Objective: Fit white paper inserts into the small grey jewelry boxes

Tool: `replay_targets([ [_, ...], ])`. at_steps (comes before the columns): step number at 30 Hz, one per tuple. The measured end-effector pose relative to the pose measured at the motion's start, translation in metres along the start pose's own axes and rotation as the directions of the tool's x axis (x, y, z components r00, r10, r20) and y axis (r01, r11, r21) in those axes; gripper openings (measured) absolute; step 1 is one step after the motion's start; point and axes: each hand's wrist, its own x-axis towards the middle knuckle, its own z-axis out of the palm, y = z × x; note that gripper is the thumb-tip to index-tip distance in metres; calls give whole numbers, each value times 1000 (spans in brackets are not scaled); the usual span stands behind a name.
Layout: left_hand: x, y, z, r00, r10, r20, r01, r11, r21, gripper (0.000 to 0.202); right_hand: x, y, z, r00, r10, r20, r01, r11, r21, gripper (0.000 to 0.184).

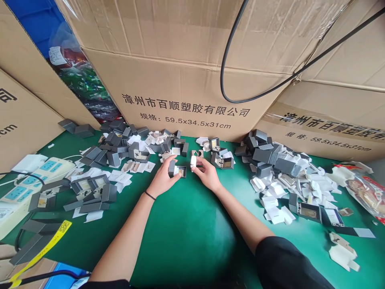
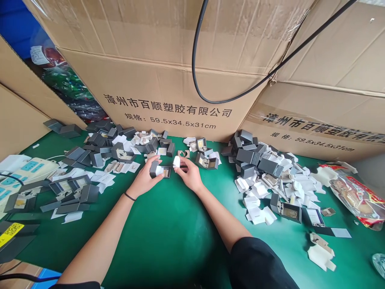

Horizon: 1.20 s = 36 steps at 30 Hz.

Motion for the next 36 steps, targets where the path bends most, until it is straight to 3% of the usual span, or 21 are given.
replay_targets([
  [4, -1, 1, -15, 989, -33, 142, 48, 993, -108, 66, 3, -1, -1, 999, 38, 12, -39, 987, 156, 52],
  [9, 1, 2, -13, 995, -53, 84, 69, 976, -209, 66, 3, -2, 1, 998, 47, 29, -51, 985, 164, 53],
  [15, 0, 4, -1, 996, -14, 91, 21, 997, -76, 70, -2, -2, 4, 987, -129, 92, 138, 986, -93, 42],
  [19, 0, 3, 0, 996, 12, 90, -8, 999, -39, 72, -3, -3, 4, 952, -265, 153, 302, 899, -319, 41],
  [23, 0, 2, -1, 997, 16, 80, -12, 999, -45, 72, -2, -1, 4, 913, -335, 235, 406, 812, -420, 42],
  [27, 1, 3, -2, 995, -23, 93, 31, 995, -93, 71, 0, -1, 3, 887, -350, 301, 460, 731, -504, 43],
  [36, 3, 4, -4, 995, -45, 93, 68, 965, -253, 70, 5, -3, 2, 870, -304, 388, 483, 679, -553, 47],
])
